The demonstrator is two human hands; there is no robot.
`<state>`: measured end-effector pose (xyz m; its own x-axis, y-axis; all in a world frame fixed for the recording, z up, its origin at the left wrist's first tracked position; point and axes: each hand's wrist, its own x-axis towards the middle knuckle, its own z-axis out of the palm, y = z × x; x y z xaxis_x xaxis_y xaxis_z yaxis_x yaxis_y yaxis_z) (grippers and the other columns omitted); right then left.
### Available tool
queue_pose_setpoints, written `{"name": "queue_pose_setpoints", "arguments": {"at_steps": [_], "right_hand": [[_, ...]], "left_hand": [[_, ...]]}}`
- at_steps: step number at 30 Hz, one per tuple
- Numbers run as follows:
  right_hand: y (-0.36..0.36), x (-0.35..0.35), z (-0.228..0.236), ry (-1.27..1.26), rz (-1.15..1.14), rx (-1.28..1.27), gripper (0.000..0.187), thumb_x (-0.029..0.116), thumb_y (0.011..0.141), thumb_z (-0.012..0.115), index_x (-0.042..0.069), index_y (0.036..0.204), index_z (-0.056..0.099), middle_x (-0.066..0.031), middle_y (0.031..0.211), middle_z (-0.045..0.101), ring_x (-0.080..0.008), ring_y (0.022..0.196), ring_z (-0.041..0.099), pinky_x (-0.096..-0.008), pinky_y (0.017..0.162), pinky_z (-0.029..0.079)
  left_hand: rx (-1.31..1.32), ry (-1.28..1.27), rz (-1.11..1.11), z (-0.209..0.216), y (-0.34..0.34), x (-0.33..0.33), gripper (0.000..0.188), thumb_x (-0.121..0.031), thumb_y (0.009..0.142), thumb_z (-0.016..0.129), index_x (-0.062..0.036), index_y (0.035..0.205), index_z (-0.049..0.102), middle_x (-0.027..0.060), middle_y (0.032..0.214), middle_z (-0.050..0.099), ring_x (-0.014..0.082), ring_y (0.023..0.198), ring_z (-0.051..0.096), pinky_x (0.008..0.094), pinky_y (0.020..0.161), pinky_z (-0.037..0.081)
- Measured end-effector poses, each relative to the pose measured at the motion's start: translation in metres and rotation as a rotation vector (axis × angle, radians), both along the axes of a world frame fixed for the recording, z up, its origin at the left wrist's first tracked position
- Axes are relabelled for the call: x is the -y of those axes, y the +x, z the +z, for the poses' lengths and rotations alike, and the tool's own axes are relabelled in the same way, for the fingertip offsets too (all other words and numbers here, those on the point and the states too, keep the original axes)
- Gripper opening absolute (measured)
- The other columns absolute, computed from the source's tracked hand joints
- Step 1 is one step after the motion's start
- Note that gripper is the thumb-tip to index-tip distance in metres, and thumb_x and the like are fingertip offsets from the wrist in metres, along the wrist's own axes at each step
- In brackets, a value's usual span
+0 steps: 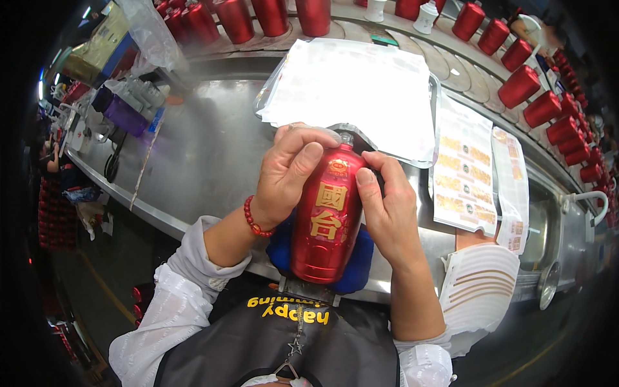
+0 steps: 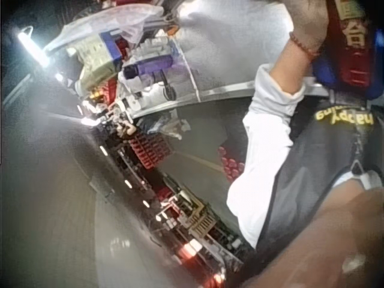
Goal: The person applies gold stickers to red cylindrical containers, smoothing each with a green pad and peeling off backing. The person handles multiple containers one at a time on a stainless steel workbench.
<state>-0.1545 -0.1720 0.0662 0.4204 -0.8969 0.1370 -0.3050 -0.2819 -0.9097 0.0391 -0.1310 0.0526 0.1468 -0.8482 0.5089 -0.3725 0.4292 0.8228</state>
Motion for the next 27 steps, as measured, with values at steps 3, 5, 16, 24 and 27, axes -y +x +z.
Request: {"name": "queue_pose_setpoints", "arguments": {"at_steps": [3,5,16,24,27], "right_hand": [[0.005,0.004,-0.005,-0.039,-0.009,0.063,0.033,0.025,0.101,0.06,-0.005,0.115,0.062,-0.018,0.108,0.068,-0.0267,0.102,0.065,-0.0344,0.092,0.05],[0.008,0.005,-0.007,-0.087,-0.014,0.084,0.033,0.025,0.1,0.061,-0.005,0.113,0.062,-0.0175,0.107,0.068,-0.026,0.101,0.065,-0.0342,0.091,0.05],[-0.01,-0.009,-0.016,0.084,0.011,0.118,0.059,0.046,0.103,0.056,0.003,0.143,0.051,-0.0048,0.118,0.062,-0.0052,0.078,0.049,-0.0201,0.065,0.042],[-0.022,-0.036,-0.024,0.152,0.142,0.14,0.085,0.047,0.097,0.066,-0.008,0.153,0.031,-0.0227,0.143,0.052,-0.0257,0.135,0.049,-0.0364,0.112,0.037],[-0.025,-0.035,-0.025,0.25,0.185,0.235,0.088,0.047,0.096,0.068,-0.008,0.154,0.03,-0.0232,0.144,0.051,-0.0263,0.136,0.048,-0.037,0.113,0.036]], "left_hand": [[-0.026,0.075,-0.001,-0.003,-0.002,0.002,0.018,-0.023,0.101,0.059,-0.0074,0.104,0.067,0.0031,0.106,0.067,0.0179,0.108,0.049,0.033,0.101,0.037],[-0.044,0.101,0.005,-0.003,-0.004,0.001,0.016,-0.023,0.099,0.062,-0.0078,0.103,0.066,0.0027,0.107,0.066,0.0181,0.108,0.049,0.0333,0.102,0.036],[-0.382,0.195,-0.142,-0.025,0.0,-0.023,0.053,-0.037,0.102,0.059,-0.0003,0.138,0.044,0.0113,0.135,0.052,0.019,0.125,0.049,0.0346,0.108,0.037],[-0.167,0.153,-0.088,-0.036,-0.01,-0.054,0.084,-0.051,0.092,0.069,0.0017,0.146,0.034,0.022,0.146,0.038,0.0328,0.139,0.035,0.0421,0.119,0.024],[-0.144,0.174,-0.085,-0.034,-0.011,-0.054,0.086,-0.052,0.091,0.07,0.002,0.147,0.033,0.0222,0.147,0.037,0.0333,0.139,0.035,0.0426,0.119,0.024]]}}
